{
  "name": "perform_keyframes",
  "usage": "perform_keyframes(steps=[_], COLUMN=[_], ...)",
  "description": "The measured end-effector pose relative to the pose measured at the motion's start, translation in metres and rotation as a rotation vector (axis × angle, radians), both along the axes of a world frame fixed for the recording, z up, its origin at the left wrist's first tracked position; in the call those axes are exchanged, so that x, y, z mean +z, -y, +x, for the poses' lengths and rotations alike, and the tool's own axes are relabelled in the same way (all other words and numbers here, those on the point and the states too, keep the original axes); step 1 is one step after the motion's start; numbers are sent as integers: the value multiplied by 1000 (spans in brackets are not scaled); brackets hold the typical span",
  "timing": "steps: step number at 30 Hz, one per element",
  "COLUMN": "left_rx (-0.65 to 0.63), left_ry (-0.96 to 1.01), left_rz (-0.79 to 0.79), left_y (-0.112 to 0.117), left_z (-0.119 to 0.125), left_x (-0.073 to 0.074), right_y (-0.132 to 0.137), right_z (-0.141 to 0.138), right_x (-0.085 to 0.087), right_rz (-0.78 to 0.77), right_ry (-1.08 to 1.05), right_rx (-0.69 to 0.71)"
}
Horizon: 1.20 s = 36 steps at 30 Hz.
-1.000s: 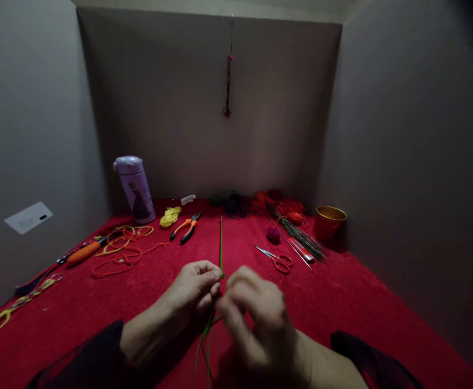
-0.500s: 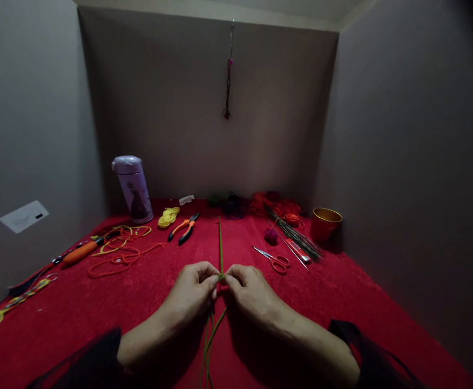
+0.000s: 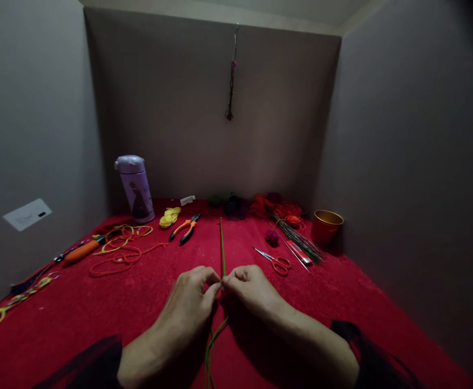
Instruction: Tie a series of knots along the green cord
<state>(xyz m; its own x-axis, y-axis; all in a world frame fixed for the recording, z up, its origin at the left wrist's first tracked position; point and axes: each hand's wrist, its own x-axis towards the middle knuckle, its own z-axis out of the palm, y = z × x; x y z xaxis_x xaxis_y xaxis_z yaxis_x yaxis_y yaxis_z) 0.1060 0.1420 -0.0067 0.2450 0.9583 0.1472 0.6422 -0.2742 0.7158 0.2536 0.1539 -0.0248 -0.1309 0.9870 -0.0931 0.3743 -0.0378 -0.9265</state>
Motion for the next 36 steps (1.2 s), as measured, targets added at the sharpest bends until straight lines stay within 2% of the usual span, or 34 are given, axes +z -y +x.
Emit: perform_keyframes(steps=[2, 6, 10, 12, 14, 16, 17, 20, 23, 30, 36], left_rx=[-16, -127, -199, -158, -40, 44, 46, -56, -111, -65, -1], left_ry=[-80, -183, -147, -46, 91, 251, 326, 480, 512, 536, 509], left_rz=[35, 74, 106, 132, 124, 2, -103, -382, -429, -398, -318], left_y=[5, 12, 15, 13, 8, 1, -3, -12, -15, -16, -18], left_z=[0, 1, 2, 1, 1, 1, 2, 4, 6, 5, 3], left_x=[1, -6, -5, -1, 1, 0, -3, -10, -13, -11, -14], right_y=[-1, -2, -3, -2, -2, 0, 0, 1, 1, 2, 18], right_z=[1, 5, 10, 11, 10, 9, 8, 5, 3, 1, 2], right_x=[-1, -4, -5, -6, -6, -6, -5, -1, 0, -3, 6], right_rz=[-14, -51, -93, -83, -72, -75, -81, -93, -59, 51, 317], right_ry=[-45, -159, -184, -201, -232, -261, -274, -293, -291, -45, 419], right_rx=[-2, 65, 106, 107, 112, 119, 120, 115, 105, 38, -67])
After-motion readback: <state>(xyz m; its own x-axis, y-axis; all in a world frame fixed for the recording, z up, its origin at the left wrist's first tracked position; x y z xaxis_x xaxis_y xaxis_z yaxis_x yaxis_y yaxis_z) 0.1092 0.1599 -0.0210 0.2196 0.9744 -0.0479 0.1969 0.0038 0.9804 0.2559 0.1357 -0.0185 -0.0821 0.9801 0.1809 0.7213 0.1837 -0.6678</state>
